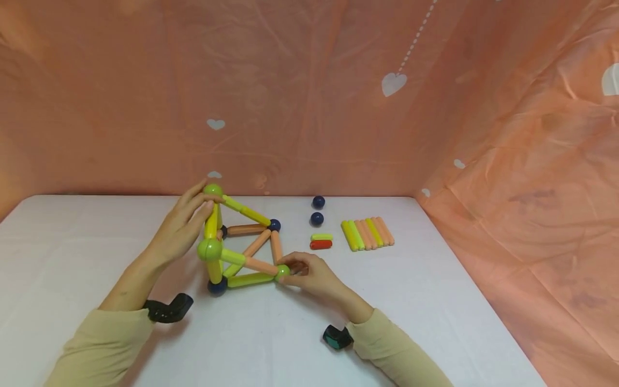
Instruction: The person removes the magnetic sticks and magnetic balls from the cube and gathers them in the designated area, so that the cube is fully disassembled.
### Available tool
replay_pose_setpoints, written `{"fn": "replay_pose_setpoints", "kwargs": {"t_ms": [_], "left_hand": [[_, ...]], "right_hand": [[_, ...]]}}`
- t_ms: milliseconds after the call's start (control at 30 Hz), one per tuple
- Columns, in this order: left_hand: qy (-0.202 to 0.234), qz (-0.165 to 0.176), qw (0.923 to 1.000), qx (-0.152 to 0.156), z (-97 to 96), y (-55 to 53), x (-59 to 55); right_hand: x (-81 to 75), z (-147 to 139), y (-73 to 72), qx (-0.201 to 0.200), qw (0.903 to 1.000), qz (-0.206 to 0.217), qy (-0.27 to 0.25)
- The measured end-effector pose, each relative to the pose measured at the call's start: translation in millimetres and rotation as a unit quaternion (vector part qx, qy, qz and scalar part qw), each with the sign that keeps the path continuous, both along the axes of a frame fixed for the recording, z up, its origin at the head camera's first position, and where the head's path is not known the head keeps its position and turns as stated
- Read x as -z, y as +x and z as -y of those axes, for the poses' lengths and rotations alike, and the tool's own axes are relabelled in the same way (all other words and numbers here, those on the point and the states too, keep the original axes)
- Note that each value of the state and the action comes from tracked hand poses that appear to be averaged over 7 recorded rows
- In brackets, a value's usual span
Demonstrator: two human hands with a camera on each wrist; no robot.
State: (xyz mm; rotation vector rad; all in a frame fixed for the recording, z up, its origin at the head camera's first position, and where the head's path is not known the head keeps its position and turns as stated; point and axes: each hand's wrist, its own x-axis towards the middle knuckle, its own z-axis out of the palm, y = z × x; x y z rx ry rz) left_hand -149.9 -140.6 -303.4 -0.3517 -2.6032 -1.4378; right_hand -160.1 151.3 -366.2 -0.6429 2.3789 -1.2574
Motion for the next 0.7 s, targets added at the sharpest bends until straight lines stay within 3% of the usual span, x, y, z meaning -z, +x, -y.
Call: {"fn": "replay_pose_setpoints", "kwargs": {"t_ms": [100, 233, 500, 700], "left_hand": [[-0.005, 0.004, 0.9999, -0.009, 3.8, 5.4, -2.2], [0.004, 0.002, 0.9999, -0.016, 9.3, 14.1, -5.6], [-0.008, -0.064, 0.9979, -0.006, 9.8, 32.1, -3.9], [-0.014, -0.085, 0.9963, 0.000, 6.1, 42.9, -1.1]], "right_hand": [[-2.1, 3, -2.8, 0.006, 0.9997, -0.014, 0.017], [-4.8, 3, -11.3, 0.026, 0.9993, -0.002, 0.025], [-8.7, 13, -34.1, 0.068, 0.9966, 0.034, 0.032], [-7.8, 27, -50.0, 0.095, 0.9937, 0.058, 0.011]]}}
